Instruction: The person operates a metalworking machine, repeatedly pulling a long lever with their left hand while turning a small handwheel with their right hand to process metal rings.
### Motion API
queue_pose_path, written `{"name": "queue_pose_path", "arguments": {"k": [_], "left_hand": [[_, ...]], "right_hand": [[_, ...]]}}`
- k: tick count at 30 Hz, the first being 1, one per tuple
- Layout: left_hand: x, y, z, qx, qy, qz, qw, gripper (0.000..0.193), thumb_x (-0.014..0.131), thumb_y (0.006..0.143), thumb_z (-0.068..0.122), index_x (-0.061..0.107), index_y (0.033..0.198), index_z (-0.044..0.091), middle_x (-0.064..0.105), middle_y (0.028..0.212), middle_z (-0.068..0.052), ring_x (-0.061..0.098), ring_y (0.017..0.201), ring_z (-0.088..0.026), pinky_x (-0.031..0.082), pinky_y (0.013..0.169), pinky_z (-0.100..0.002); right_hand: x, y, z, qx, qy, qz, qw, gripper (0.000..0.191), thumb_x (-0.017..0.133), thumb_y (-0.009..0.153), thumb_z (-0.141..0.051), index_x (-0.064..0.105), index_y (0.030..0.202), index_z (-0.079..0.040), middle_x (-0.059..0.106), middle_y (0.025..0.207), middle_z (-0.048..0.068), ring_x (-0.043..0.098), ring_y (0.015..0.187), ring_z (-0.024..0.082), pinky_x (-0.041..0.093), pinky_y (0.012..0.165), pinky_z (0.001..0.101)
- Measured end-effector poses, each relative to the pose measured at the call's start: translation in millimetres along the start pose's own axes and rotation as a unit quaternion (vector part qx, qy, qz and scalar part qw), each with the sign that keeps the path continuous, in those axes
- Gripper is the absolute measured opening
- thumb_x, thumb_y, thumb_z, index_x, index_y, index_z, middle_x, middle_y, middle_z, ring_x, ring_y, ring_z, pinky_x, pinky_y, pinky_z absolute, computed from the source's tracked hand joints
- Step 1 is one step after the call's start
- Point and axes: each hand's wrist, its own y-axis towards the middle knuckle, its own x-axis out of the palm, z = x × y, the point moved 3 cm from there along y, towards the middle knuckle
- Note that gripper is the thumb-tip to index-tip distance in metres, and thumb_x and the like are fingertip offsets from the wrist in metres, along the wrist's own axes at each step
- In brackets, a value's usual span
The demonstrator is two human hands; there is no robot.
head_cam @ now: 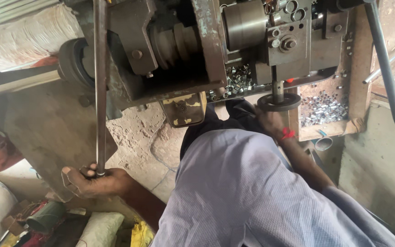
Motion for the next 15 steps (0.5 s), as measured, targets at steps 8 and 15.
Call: {"name": "queue_pose_path", "arguments": {"k": [8,15], "left_hand": [[6.7,18.5,38.9,0.067,0.125,-0.045,0.989,0.033,0.052,0.113,0.0,0.047,0.146,0.0,0.054,0.126,-0.016,0.051,0.083,-0.015,0.044,0.061,-0.024],[4.5,12.0,47.1,0.151,0.143,-0.044,0.977,0.036,0.052,0.115,0.023,0.045,0.141,-0.001,0.059,0.128,-0.017,0.063,0.093,-0.027,0.055,0.071,-0.039]], "right_hand": [[-34.5,-17.7,36.1,0.058,0.15,-0.167,0.973,0.04,0.039,0.107,-0.031,0.068,0.114,-0.004,0.074,0.102,0.013,0.066,0.089,0.023,0.052,0.08,0.0416],[-25.4,29.2,16.0,-0.111,-0.027,-0.098,0.989,0.033,0.049,0.1,-0.027,0.07,0.121,-0.011,0.072,0.113,0.014,0.067,0.099,0.028,0.055,0.082,0.0417]]}}
